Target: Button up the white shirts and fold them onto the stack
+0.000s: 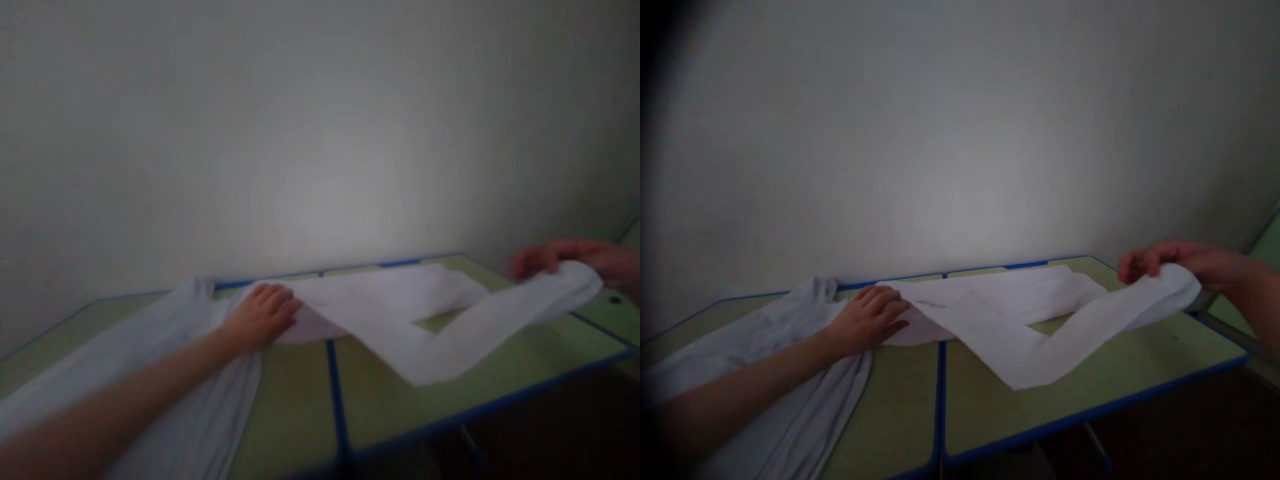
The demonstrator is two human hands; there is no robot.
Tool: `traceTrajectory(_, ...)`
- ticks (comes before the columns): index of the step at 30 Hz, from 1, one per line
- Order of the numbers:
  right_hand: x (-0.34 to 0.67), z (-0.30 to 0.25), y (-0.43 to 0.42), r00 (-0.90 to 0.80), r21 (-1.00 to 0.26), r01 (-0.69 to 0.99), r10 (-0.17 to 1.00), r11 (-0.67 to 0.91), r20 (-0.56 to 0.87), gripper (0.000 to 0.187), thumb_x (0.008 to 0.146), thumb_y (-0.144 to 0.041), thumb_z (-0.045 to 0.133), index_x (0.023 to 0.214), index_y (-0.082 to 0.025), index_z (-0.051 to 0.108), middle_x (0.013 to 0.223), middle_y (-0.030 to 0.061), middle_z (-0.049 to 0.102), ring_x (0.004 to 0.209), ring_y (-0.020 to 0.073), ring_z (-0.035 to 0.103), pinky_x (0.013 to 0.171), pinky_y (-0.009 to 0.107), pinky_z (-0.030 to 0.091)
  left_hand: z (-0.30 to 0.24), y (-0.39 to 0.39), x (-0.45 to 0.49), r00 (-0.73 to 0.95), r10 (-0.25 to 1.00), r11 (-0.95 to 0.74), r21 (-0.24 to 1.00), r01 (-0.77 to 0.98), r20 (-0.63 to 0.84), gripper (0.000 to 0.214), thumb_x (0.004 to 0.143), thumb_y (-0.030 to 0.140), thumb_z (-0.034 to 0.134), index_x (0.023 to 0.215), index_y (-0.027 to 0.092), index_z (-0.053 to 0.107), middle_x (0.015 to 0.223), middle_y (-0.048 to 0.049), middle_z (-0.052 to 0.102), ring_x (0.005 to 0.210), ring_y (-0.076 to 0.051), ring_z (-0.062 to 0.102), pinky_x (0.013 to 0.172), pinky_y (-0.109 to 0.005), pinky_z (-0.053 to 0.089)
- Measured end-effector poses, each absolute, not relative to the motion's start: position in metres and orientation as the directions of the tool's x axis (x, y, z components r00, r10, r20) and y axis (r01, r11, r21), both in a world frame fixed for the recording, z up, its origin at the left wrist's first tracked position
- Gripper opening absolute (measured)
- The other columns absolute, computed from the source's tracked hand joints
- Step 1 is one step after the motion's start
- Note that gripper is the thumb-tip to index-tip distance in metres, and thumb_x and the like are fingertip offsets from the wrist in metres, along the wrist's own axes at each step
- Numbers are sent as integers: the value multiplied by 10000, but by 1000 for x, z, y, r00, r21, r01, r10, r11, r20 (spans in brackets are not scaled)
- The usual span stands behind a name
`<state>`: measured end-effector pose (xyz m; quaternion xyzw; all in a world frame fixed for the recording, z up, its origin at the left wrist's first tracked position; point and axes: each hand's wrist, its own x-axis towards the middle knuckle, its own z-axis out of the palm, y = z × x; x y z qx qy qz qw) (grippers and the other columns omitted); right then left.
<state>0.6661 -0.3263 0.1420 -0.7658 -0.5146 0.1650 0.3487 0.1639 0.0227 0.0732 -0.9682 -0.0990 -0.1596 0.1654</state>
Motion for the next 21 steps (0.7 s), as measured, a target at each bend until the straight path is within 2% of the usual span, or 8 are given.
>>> traceTrajectory(2,666,147,-307,252,-872,440,961,-217,-112,120,525,-396,625,557,-280,615,1037,104,587,946,236,576,742,318,427,71,34,166,905,180,-921,-257,293,386,452,794,340,539,1232,240,491,1241,-124,493,1137,-294,429,969,-465,291)
traceTrajectory(4,666,156,-282,146,-915,312,965,-254,-218,94,545,-319,643,604,-245,634,1049,110,587,939,255,572,756,337,427,70,45,172,897,264,-933,-141,330,355,517,781,349,546,1276,240,445,1210,-100,529,1095,-254,474,959,-400,324)
traceTrajectory(8,663,190,-217,170,-887,340,948,-314,-270,72,623,-193,611,680,-162,641,999,131,616,836,230,591,708,337,438,73,79,182,906,385,-921,137,365,175,263,775,335,500,963,228,650,935,-23,657,887,-176,578,828,-263,401)
traceTrajectory(10,657,215,-184,304,-888,376,941,-265,-152,84,660,-126,576,720,-126,634,886,131,635,743,189,590,678,319,435,76,102,182,874,457,-881,219,419,165,242,767,343,488,855,212,671,851,-12,669,835,-169,589,768,-239,408)
traceTrajectory(12,649,238,-159,442,-904,416,890,-94,111,124,682,-58,535,752,-117,619,797,100,632,684,138,570,679,288,425,77,121,176,785,587,-805,250,539,199,274,764,377,481,829,190,670,792,-21,667,795,-179,591,715,-239,407)
traceTrajectory(16,648,250,-142,537,-874,426,712,234,452,195,663,-22,525,794,-152,590,947,86,619,753,90,555,750,250,408,69,132,155,650,691,-720,232,654,315,278,761,372,476,866,172,638,804,-37,639,768,-173,567,687,-243,396)
traceTrajectory(18,660,225,-150,536,-900,369,737,234,411,185,632,-67,556,786,-162,597,1059,111,593,833,120,566,786,262,413,60,122,145,684,629,-772,191,607,369,235,746,296,474,898,174,606,852,-40,613,769,-162,545,696,-241,394)
traceTrajectory(21,687,153,-175,471,-963,270,870,15,145,198,581,-161,605,773,-202,635,1146,117,563,974,207,556,839,287,421,47,101,134,839,470,-882,129,452,273,179,702,182,453,838,182,570,839,-35,575,761,-154,523,699,-240,385)
